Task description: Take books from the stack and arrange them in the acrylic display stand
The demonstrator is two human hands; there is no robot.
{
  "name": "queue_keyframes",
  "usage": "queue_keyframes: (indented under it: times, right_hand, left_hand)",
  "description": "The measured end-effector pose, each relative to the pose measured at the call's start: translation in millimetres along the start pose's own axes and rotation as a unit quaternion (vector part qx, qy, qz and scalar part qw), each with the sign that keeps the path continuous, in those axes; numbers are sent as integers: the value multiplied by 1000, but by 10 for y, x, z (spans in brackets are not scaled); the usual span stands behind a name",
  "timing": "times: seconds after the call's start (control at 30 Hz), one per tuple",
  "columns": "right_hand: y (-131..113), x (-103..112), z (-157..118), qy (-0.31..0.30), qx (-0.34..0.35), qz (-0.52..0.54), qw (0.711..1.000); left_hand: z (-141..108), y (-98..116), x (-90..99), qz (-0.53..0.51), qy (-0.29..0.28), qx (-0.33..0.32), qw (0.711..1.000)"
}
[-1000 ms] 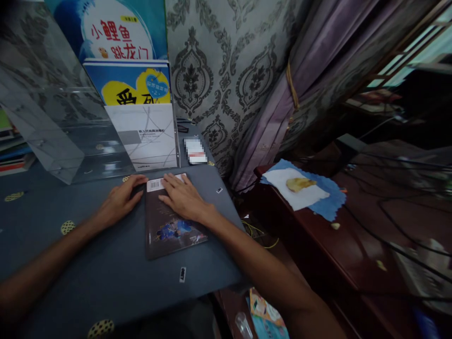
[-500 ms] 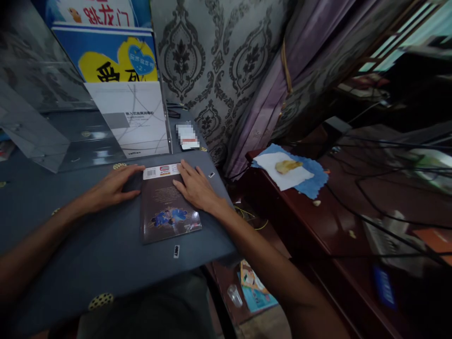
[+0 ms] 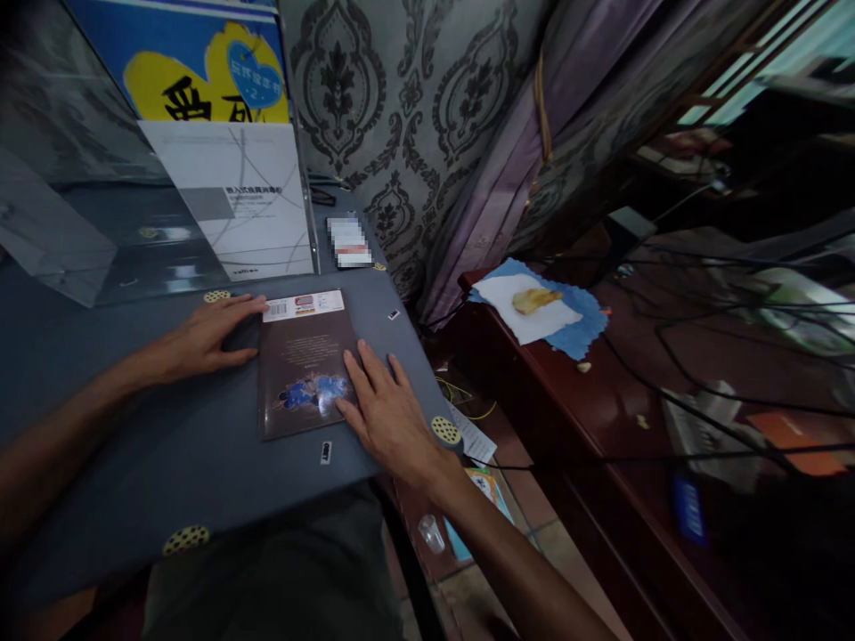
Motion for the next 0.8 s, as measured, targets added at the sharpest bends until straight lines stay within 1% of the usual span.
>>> queue_keyframes:
  times: [0.17, 0.27, 0.4, 0.53, 0.7, 0.8]
  right_hand:
    - [-74, -2, -156, 9, -9, -17, 1000]
    - [-98, 9, -223, 28, -19, -18, 999]
    - [-135, 38, -289, 53, -19, -17, 998]
    - [-179, 75, -352, 80, -8, -20, 997]
    - [-214, 104, -437, 114, 4, -25, 993]
    - [-219, 111, -468, 121, -1, -30, 992]
  left_hand:
    - [-148, 63, -104, 11, -17, -5, 1000]
    - [-299, 154, -163, 16, -6, 4, 1000]
    - [-562, 353, -241, 26, 36, -8, 999]
    - [-854, 564, -337, 48, 64, -31, 996]
    - [-1206, 826, -435, 70, 77, -74, 992]
    - [-1352, 929, -443, 60, 90, -97, 989]
Point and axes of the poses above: each hand's wrist, its own z-axis towards the middle knuckle, its own x-axis out of the back of the hand, y = z × x, the point moved 8 cm from there along z, towards the middle knuckle, and after that the axes turned 13 degrees about x, right-handed, at the moved point
